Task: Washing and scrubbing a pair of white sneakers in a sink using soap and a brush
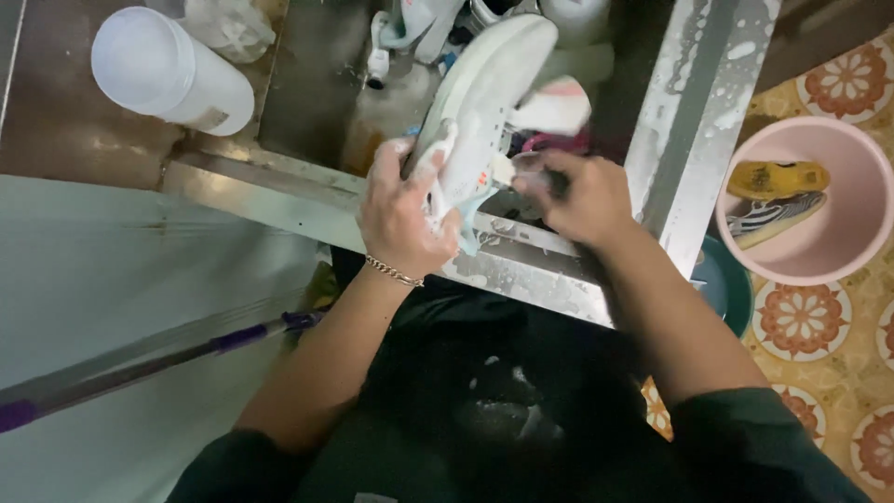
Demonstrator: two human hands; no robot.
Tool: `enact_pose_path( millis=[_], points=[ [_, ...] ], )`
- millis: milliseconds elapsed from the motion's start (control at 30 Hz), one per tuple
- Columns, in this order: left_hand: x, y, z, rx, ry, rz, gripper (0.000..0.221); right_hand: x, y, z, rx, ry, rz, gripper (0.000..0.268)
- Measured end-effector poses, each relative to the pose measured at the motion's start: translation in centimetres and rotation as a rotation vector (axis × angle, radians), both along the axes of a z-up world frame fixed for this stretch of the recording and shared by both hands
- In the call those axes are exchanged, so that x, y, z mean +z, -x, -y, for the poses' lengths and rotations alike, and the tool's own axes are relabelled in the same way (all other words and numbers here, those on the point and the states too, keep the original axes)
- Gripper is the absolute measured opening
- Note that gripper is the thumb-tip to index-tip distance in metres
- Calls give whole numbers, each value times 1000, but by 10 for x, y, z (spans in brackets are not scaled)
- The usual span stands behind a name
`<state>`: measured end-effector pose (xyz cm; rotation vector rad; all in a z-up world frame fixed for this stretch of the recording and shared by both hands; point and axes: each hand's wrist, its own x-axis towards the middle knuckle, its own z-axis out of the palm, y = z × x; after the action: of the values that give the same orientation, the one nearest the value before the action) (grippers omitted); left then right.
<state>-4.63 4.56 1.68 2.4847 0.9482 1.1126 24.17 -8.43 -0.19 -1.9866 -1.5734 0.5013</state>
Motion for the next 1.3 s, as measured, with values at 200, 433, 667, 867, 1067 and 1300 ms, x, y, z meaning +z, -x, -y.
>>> enact_pose_path(
  millis=[200, 433, 667, 867, 1067, 1300],
  points=[
    [18, -1, 9, -78, -68, -3, 64, -7, 55, 12, 91, 20, -79, 32],
    [14, 0, 4, -98, -57, 90, 59, 20, 65, 25, 142, 18, -35, 34],
    [17, -2, 2, -132, -39, 89, 50, 21, 62, 22, 76, 82, 103, 36],
    [16, -1, 4, -157, -10, 86, 46, 17, 46, 11, 46, 161, 149, 35],
    [9, 1, -3, -176, 15, -32, 70, 35, 70, 22, 141, -31, 169, 31],
    [58, -9, -15, -82, 741, -179, 98, 33, 88, 11, 301, -165, 365, 17]
  ],
)
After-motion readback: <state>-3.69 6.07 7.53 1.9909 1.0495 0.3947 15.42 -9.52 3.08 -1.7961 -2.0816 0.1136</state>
